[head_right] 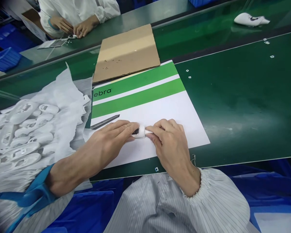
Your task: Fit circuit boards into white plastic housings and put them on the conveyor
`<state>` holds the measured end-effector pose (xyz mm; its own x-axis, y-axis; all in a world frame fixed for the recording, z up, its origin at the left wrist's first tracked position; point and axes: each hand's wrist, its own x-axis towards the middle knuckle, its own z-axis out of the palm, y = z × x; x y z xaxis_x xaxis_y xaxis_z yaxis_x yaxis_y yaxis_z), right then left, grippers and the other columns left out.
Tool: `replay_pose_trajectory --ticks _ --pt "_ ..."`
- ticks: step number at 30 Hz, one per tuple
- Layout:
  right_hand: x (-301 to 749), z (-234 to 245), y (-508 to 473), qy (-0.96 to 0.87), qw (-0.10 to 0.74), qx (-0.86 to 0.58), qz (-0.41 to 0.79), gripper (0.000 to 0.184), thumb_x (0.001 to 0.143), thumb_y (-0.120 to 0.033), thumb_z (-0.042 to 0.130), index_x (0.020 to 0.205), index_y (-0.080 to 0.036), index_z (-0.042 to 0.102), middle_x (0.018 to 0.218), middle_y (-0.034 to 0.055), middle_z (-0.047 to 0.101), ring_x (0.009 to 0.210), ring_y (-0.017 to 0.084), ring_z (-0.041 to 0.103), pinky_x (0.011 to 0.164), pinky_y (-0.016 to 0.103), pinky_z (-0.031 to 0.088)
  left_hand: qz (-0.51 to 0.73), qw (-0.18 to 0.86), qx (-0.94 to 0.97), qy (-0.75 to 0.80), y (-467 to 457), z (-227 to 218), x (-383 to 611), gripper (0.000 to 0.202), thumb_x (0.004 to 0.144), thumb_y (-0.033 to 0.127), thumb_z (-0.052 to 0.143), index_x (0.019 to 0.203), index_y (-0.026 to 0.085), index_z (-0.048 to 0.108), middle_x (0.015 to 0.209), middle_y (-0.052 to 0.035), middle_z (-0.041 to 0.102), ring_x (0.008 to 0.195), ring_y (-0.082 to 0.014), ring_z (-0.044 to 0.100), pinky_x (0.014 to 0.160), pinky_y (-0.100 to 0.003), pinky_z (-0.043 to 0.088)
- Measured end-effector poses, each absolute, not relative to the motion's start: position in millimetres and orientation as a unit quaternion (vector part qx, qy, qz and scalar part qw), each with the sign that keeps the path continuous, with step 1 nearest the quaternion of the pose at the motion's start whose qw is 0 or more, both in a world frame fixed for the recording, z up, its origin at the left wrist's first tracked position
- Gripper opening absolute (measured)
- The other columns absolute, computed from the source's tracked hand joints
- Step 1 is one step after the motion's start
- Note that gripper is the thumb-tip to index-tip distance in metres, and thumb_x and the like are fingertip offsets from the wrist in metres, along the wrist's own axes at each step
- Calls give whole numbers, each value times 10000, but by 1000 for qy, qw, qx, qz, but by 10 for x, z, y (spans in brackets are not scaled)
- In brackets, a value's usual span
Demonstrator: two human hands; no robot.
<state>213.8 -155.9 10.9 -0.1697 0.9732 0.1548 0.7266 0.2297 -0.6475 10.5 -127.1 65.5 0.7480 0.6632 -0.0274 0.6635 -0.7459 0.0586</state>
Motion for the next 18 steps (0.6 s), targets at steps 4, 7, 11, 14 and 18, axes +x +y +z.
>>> replay_pose_trajectory --ticks 4,7,11,14,18 --pt "2130 108 -1550 -733 283 -579 217 208 974 -360 534 1044 -308 724 949 2 661 879 181 534 774 354 364 -7 19 941 339 -1252 671 101 256 977 145 477 1222 94 528 1191 -126 666 1112 -277 600 900 -429 538" --pt "2124 115 -1550 -732 288 -578 215 208 977 -361 531 1031 -315 726 940 0 661 875 179 531 762 350 355 -11 26 942 335 -1224 675 93 265 985 158 464 1238 101 523 1210 -128 660 1137 -270 592 909 -415 539" --pt "2121 118 -1549 -733 294 -577 210 214 979 -364 526 1045 -320 724 936 -2 662 874 177 530 755 346 352 -23 25 944 329 -1216 693 88 258 990 155 447 1228 100 531 1188 -125 667 1132 -271 592 914 -421 536" --pt "2115 113 -1550 -734 297 -575 206 210 977 -365 531 1051 -321 722 931 -8 661 866 171 527 747 343 349 -24 21 944 330 -1224 689 81 264 985 155 462 1234 97 529 1200 -122 663 1115 -271 591 907 -414 536" --pt "2114 112 -1563 -733 297 -577 204 198 972 -361 543 1044 -318 722 924 -15 659 854 164 523 739 338 346 -27 30 943 330 -1200 693 91 235 988 169 471 1201 111 552 1198 -108 663 1090 -261 585 888 -401 531"
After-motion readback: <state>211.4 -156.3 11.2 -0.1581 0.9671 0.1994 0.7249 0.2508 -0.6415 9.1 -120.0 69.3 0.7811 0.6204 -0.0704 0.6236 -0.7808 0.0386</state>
